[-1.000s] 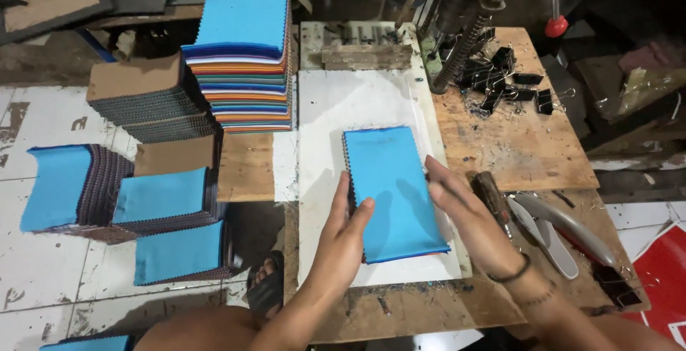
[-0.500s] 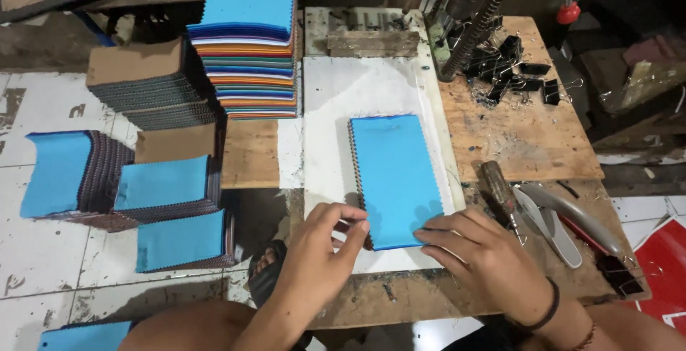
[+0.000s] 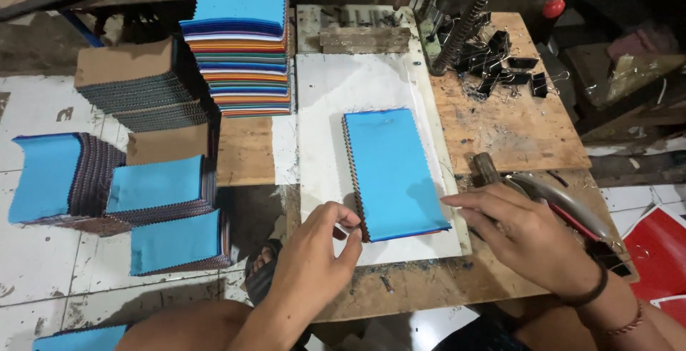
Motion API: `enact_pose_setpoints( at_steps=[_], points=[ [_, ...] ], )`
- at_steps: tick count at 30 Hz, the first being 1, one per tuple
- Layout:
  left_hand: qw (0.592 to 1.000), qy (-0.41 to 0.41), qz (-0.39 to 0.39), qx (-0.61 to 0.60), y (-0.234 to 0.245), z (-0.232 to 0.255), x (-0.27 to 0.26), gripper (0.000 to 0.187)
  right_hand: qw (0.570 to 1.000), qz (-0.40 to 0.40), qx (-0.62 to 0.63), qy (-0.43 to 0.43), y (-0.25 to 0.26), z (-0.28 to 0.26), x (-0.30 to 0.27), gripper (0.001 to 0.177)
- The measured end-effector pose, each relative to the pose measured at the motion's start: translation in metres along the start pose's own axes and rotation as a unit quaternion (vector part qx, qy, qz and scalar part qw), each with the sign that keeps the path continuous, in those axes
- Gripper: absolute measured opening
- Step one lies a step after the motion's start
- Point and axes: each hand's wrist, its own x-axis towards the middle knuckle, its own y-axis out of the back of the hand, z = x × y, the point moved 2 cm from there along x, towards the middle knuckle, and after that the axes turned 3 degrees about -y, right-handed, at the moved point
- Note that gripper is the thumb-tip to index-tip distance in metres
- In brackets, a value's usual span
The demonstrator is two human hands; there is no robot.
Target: Assembling fabric swatch notebooks by stacking fabric layers and cardboard backings and fastening them together.
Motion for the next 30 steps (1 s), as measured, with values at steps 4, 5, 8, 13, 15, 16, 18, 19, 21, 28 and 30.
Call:
enact_pose_setpoints(
  at_steps=[4, 5, 8, 13, 15, 16, 18, 19, 21, 28, 30],
  points=[
    [1.0, -0.007, 0.01, 0.021, 0.001, 0.003, 0.002, 0.01, 0.999, -0.019, 0.024, 0.024, -0.014, -0.003, 0.003, 0.038],
    [1.0, 0.007, 0.002, 0.022, 0.001, 0.004, 0.001, 0.011, 0.999, -0.029, 0.01, 0.038, -0.017, -0.005, 0.004, 0.037],
    [0.999, 0.024, -0.004, 0.023, 0.0, 0.005, 0.003, 0.013, 0.997, -0.057, -0.008, 0.05, -0.024, -0.004, 0.006, 0.039],
    [0.988, -0.146, 0.054, -0.005, 0.002, 0.016, 0.001, 0.008, 0.995, -0.086, 0.001, 0.053, -0.023, 0.001, 0.008, 0.032],
    [0.959, -0.265, 0.061, 0.076, 0.001, 0.019, 0.003, 0.015, 0.996, -0.069, 0.029, 0.042, -0.021, 0.004, 0.007, 0.028],
    [0.959, -0.265, 0.059, 0.076, 0.0, 0.016, 0.004, 0.015, 0.996, -0.069, 0.03, 0.04, -0.021, 0.005, 0.007, 0.028],
    [0.958, -0.269, 0.067, 0.071, 0.001, 0.011, 0.007, 0.014, 0.996, -0.074, 0.042, 0.026, -0.022, 0.007, 0.008, 0.027],
    [0.958, -0.268, 0.066, 0.072, 0.002, 0.012, 0.007, 0.014, 0.996, -0.073, 0.044, 0.025, -0.023, 0.007, 0.007, 0.027],
    [0.96, -0.26, 0.076, 0.072, 0.005, 0.013, 0.007, 0.017, 0.996, -0.063, 0.057, 0.017, -0.024, 0.009, 0.009, 0.025],
    [0.943, -0.3, 0.04, 0.14, 0.004, 0.016, 0.002, 0.011, 0.988, -0.097, 0.107, -0.057, -0.027, 0.022, 0.015, 0.011],
    [0.935, -0.31, 0.067, 0.158, 0.004, 0.013, 0.003, 0.016, 0.987, -0.083, 0.133, -0.031, -0.027, 0.022, 0.018, 0.01]
  ],
)
